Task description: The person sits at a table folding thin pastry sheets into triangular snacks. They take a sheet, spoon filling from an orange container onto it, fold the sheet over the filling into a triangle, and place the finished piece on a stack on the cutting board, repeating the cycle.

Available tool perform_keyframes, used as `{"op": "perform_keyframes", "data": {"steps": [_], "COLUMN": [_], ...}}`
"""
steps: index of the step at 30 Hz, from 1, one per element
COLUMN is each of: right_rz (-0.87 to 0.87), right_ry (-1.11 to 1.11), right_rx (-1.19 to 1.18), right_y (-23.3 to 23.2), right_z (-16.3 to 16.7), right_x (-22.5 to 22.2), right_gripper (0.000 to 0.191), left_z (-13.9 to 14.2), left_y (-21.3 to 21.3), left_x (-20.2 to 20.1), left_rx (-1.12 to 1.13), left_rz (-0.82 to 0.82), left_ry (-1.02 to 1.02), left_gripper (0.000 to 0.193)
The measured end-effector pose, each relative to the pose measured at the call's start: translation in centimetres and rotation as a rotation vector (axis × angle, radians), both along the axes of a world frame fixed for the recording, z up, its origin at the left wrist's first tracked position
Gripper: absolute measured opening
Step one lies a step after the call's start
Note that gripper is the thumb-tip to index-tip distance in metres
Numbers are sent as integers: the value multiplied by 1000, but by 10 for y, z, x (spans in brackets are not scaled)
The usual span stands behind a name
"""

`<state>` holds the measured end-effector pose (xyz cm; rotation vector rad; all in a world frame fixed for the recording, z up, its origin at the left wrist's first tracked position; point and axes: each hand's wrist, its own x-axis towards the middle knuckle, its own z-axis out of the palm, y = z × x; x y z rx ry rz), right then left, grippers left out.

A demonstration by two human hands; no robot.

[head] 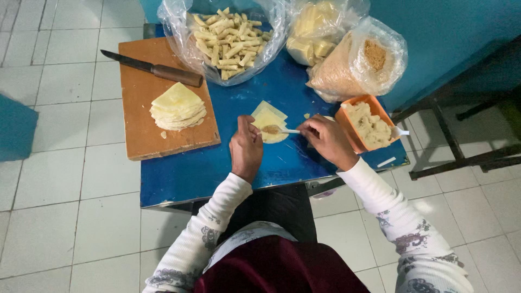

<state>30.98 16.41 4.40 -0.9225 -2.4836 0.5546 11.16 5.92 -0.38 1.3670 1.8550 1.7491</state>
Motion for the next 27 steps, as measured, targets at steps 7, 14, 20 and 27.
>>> {"op": "perform_keyframes", "data": {"steps": [7, 14, 20, 27], "right_rz": [167, 113, -149, -504], "right_ry": [43, 81, 293, 232], "right_rx": [462, 550, 472, 593], "right_y": [-8, -12, -13, 61], "right_z": [3, 0, 25, 65], "right_x": [2, 11, 50, 100], "right_gripper": [12, 15, 9, 12], "left_z": [-1, 0, 5, 6], "left_y": [5, 8, 7, 5], "left_x": [-5, -6, -7, -9], "left_rx": [50, 16, -32, -42], "left_rz": [-83, -125, -156, -203], "left_ry": [-116, -141, -84, -99], "left_gripper": [49, 50, 46, 39]}}
